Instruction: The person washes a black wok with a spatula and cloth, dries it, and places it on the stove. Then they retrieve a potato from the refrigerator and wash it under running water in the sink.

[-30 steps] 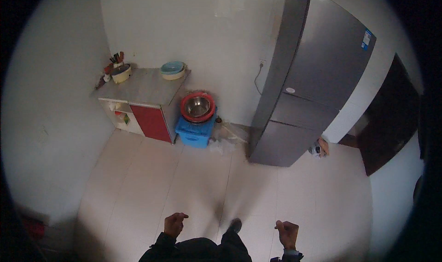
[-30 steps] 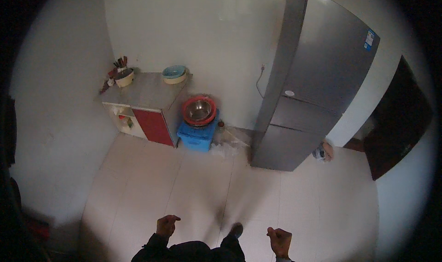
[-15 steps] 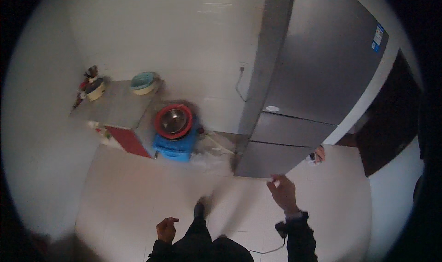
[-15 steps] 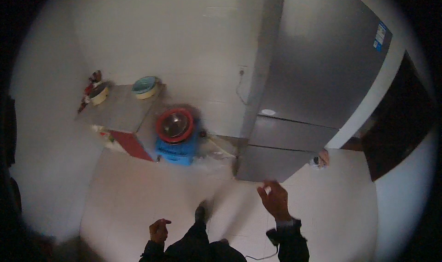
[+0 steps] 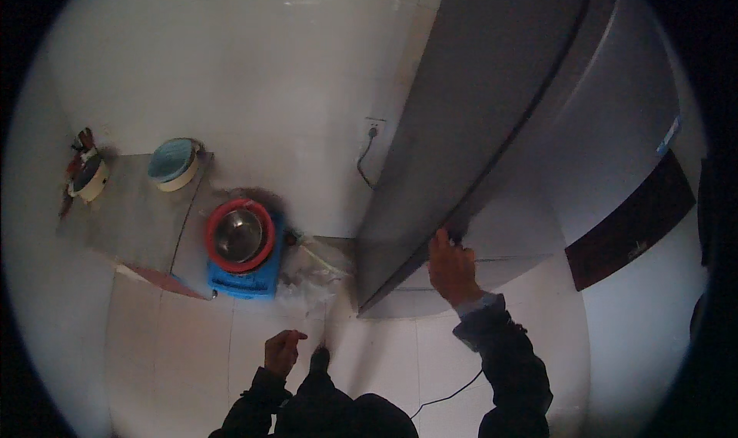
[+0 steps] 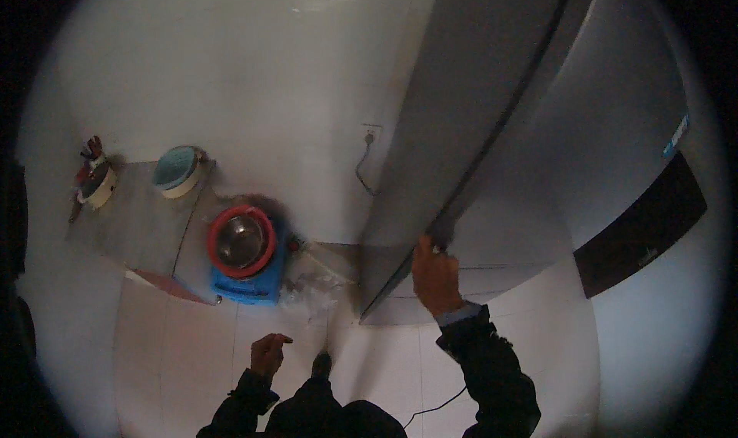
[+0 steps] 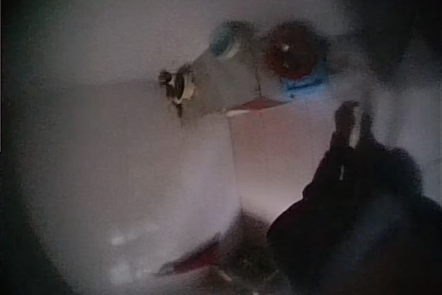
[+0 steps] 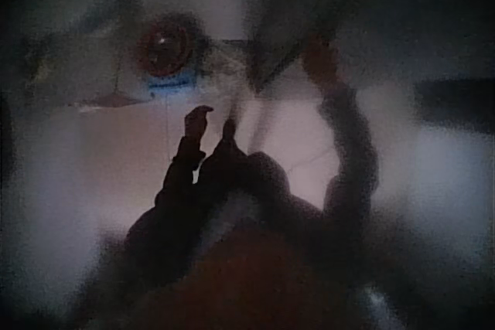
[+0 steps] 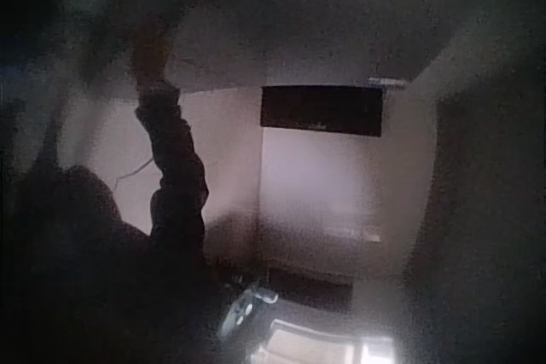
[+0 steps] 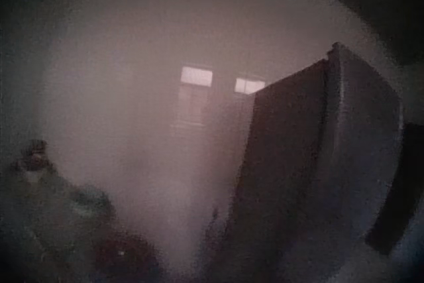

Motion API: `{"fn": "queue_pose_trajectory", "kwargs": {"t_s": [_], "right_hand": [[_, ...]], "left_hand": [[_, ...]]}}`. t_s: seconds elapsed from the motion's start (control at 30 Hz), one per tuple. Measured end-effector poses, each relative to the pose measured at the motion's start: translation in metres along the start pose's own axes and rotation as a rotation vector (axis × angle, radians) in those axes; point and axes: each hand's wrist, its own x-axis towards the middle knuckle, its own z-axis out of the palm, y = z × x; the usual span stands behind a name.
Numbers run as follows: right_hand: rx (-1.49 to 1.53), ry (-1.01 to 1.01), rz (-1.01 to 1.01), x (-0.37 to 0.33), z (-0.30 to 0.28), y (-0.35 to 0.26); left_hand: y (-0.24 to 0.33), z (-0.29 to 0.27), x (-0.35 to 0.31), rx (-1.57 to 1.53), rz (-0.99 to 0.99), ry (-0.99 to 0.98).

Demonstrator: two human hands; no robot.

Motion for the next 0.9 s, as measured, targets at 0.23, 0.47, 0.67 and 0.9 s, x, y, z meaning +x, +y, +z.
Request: {"fn": "queue_pose_trajectory", "kwargs": {"t_s": [0.23,0.47,0.67,0.9], "right_hand": [[0.257,0.144,-0.025,-0.009,0.000,0.005],[0.850,0.275,0.164,-0.147,0.007,0.020],[1.112,0.443,1.087,-0.185,0.038,0.009],[1.115,0.709,1.146,-0.148,0.036,-0.041]], "left_hand": [[0.099,0.053,0.127,0.013,-0.017,-0.206],[0.180,0.148,0.182,0.065,0.121,-0.486],[0.205,0.214,0.277,-0.109,0.287,-0.705],[0.203,0.265,0.360,-0.206,0.330,-0.829]]}}
